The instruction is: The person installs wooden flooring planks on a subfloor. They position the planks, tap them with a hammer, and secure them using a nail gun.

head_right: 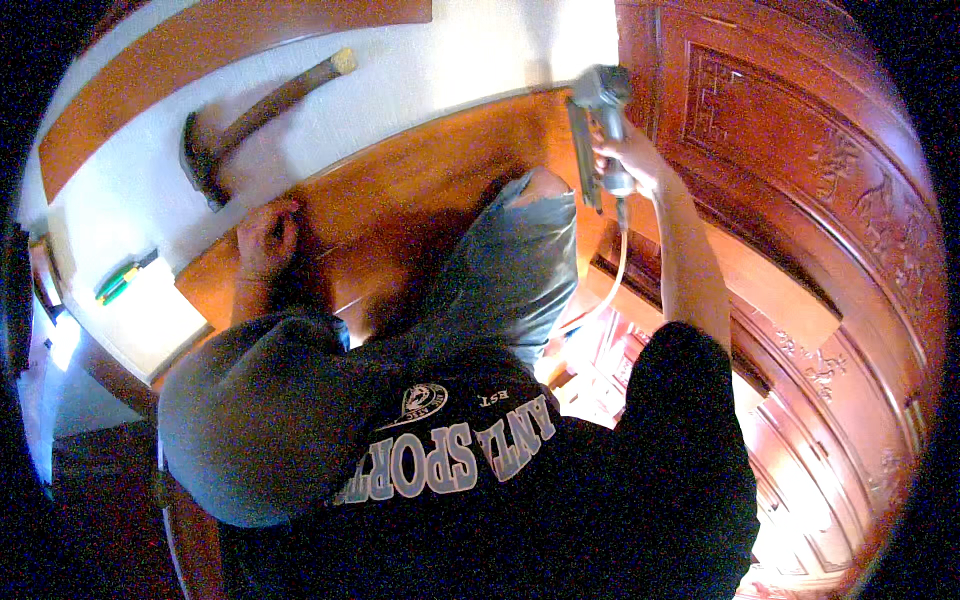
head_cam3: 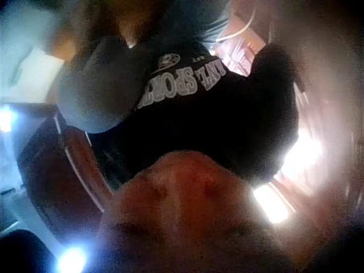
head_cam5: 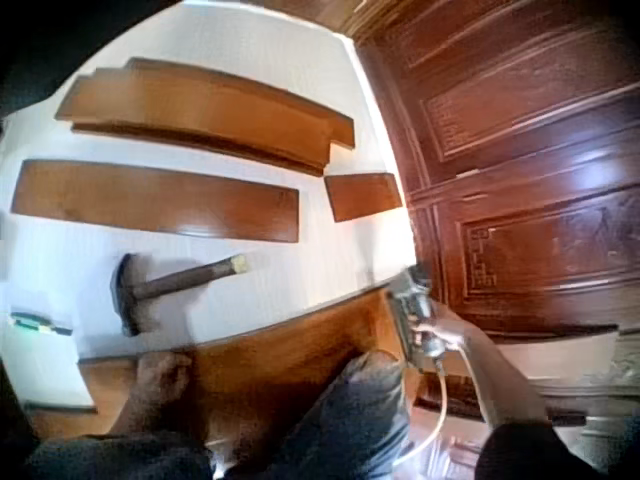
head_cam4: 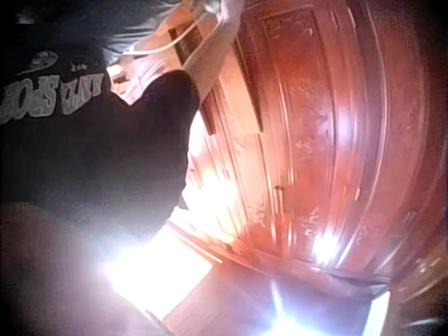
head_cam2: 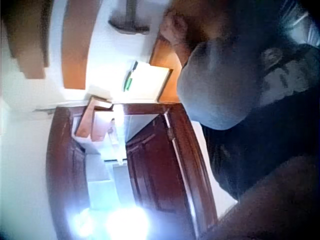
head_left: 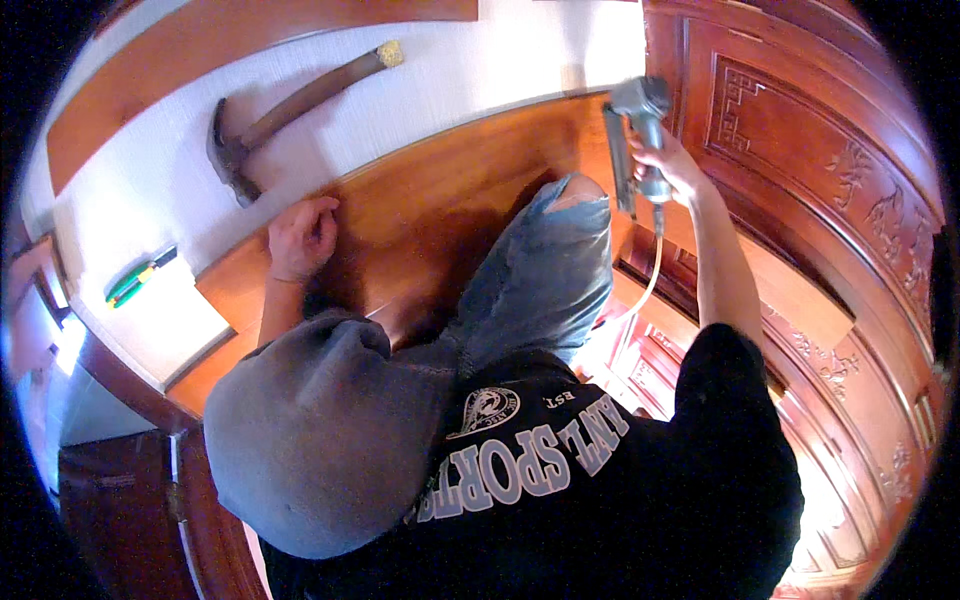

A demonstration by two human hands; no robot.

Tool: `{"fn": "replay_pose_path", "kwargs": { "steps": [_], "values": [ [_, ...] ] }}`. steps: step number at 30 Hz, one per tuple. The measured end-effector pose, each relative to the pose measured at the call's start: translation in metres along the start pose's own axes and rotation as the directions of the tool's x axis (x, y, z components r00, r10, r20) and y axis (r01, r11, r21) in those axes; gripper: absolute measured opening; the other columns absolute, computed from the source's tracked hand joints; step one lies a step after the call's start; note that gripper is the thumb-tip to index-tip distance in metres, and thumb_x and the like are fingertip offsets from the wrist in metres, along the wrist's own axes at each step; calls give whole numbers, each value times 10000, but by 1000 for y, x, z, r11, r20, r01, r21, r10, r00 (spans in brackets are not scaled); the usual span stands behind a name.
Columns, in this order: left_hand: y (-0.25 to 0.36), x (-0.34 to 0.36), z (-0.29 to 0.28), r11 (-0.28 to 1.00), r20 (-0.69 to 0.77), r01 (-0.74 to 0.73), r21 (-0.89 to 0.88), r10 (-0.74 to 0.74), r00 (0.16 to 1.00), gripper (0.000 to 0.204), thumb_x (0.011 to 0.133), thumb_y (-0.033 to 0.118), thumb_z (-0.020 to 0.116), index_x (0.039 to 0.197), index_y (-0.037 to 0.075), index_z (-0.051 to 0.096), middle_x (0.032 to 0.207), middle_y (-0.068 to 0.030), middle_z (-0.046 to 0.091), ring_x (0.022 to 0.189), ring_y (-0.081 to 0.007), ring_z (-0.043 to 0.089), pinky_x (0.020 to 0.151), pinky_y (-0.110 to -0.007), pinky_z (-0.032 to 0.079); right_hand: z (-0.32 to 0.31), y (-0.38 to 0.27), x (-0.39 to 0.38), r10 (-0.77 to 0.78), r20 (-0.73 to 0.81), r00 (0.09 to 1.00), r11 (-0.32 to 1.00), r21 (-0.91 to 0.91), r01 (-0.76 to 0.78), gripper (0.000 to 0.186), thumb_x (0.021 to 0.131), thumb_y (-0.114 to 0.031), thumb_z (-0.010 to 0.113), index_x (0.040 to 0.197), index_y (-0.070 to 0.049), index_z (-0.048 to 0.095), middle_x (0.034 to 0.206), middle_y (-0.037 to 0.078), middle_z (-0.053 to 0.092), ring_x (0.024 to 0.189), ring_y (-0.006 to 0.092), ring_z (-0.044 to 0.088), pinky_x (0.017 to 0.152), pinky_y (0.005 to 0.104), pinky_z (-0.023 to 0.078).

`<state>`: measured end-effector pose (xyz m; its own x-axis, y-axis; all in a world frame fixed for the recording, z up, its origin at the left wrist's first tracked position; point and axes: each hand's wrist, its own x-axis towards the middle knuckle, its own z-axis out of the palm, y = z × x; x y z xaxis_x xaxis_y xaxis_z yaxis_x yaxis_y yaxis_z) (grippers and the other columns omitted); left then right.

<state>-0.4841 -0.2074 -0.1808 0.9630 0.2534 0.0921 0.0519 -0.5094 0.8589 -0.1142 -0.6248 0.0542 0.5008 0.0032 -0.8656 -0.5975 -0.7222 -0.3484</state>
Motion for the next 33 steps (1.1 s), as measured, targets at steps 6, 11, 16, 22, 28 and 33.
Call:
{"fn": "replay_pose_path", "kwargs": {
  "steps": [6,11,16,22,28,33],
  "values": [
    [-5,60,-62,850,-40,12,527,11,999,428,843,153,739,1257,139,631,1193,-88,643,1127,-275,615,967,-462,464,-35,149,-129,237,-56,970,872,452,-187,379,933,-81,653,1282,-102,507,864,65,618,715,193,635,643,384,586],
    [-7,98,-89,641,184,-47,766,-149,972,474,925,231,663,1380,159,551,1356,-56,568,1296,-258,529,1066,-519,421,-3,360,-137,143,-204,968,883,468,-31,441,893,-20,622,1306,-101,493,847,76,619,636,209,630,544,387,571],
    [-4,109,-75,603,246,-35,797,-272,930,335,945,216,607,1269,133,574,1230,-70,593,1252,-284,542,950,-525,542,49,556,-76,-71,-585,808,987,-159,-29,843,888,12,630,1591,-46,168,1236,227,583,930,333,664,714,400,574],
    [-2,39,-137,526,42,150,837,-336,941,280,967,195,556,1234,114,573,1222,-89,570,1260,-309,515,935,-527,534,101,568,-53,-44,-748,662,983,-150,-105,957,899,-81,633,1623,27,17,1619,328,269,1425,448,417,1127,487,387],
    [-22,-59,-188,400,-235,499,769,-548,803,359,911,192,668,1234,53,597,1200,-176,604,1230,-385,539,1045,-493,464,109,594,-32,-84,-864,496,991,-126,-51,881,866,-95,665,1575,8,152,1400,329,491,1264,492,508,1036,559,440],
    [-33,-166,-246,224,-412,707,671,-680,606,402,893,179,652,1259,21,597,1293,-229,606,1273,-419,528,1123,-514,395,140,584,-21,-46,-834,550,987,-124,-104,843,930,-209,658,1580,-17,157,1337,329,563,1170,486,586,961,572,488]
  ]
}}
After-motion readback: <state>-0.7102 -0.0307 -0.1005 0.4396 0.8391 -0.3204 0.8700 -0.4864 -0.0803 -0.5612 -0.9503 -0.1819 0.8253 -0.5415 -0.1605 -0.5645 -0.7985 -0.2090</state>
